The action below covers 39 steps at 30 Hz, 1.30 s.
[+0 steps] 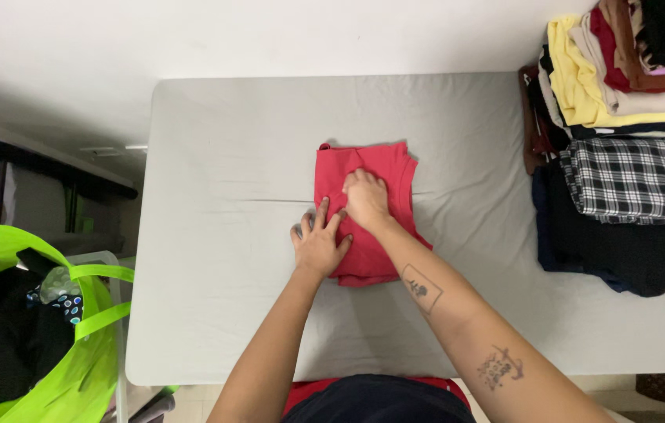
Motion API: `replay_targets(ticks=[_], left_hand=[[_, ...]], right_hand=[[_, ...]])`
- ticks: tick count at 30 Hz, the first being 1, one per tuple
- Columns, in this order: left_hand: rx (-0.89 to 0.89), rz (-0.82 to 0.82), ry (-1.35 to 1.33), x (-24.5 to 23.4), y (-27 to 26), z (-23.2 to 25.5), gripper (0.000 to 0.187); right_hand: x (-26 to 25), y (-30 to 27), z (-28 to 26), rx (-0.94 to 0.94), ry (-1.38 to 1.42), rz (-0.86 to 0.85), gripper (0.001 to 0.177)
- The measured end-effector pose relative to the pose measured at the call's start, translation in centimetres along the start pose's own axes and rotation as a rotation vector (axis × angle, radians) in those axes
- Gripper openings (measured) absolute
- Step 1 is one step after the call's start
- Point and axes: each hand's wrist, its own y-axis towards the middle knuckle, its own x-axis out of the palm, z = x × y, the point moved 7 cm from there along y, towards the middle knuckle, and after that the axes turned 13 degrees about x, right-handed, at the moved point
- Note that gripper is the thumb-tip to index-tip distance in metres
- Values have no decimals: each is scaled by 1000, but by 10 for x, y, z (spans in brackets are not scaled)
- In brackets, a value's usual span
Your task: The person folds a plaid skirt, a pink top, and a black garment by hand on a table and places them onto a stack of folded laundry.
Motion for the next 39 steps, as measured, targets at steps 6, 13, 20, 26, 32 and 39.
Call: replay_targets(ticks=[6,13,20,26,32,39], left_hand=[[4,27,-37,3,0,-2,66],[126,299,-81,-4,-23,0,61],[302,483,-208,-25,-71,8,31],[413,491,-271,-36,-90,8,40],[436,438,-191,-21,-80,11,16],[438,401,-302,-24,-82,5,13]], right_hand=[[-11,12,79,218,585,216,4],[-96,-2,147,341,278,362,17],[-81,-42,153,280,289,166,51],[-70,-125,158,525,395,-72,76],[-53,-172,134,807,973,-406,67],[-47,-175,144,820,698,-320,65]])
